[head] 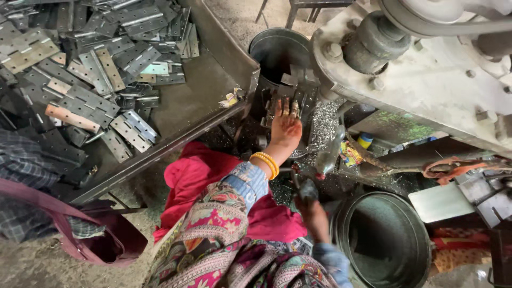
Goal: The person picks up metal hinges one at a time from a large pile and places them into a machine to be processed.
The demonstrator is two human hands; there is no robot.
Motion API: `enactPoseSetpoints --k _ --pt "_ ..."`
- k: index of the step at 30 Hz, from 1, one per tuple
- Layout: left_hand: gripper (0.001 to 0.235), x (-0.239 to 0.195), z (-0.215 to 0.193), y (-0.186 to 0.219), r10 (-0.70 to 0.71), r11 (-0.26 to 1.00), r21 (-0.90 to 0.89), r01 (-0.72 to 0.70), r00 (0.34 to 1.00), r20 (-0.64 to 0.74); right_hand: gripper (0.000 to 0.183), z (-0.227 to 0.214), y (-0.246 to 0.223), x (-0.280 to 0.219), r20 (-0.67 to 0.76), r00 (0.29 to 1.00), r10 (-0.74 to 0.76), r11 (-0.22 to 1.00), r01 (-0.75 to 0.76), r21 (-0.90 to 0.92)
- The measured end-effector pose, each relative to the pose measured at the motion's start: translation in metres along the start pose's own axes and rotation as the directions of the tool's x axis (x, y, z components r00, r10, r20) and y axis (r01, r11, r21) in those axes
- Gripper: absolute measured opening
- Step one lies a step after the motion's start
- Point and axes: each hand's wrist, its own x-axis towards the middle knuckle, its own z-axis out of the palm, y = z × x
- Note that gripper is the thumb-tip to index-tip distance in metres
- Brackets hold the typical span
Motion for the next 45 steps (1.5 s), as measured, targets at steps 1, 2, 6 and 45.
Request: enactPoseSetpoints --k 1,2,6,45 --pt "0.05 -0.002 0.005 0.001 -0.004 1.0 -0.006 0.004 1.0 -0.014 0.047 0.023 0.001 -0.007 -0.132 0.985 -0.107 0.993 0.113 0.037" --pt "0.05 -0.007 0.011 0.003 -0.003 1.0 -0.018 0.003 1.0 -0.027 0.045 0.036 0.006 -0.009 -0.264 0.942 -0.206 0.972 0.229 0.057" --pt "0.049 0.002 0.032 -0.004 0.009 1.0 -0.022 -0.01 0.999 -0.034 0.046 0.015 0.013 0.006 -0.051 0.993 -0.108 0.98 0.114 0.16" --pt "0.035 -0.089 -0.024 -0.022 0.101 0.995 -0.009 -0.102 0.992 -0.072 0.054 -0.047 -0.034 -0.004 -0.115 0.953 -0.28 0.944 0.251 -0.215"
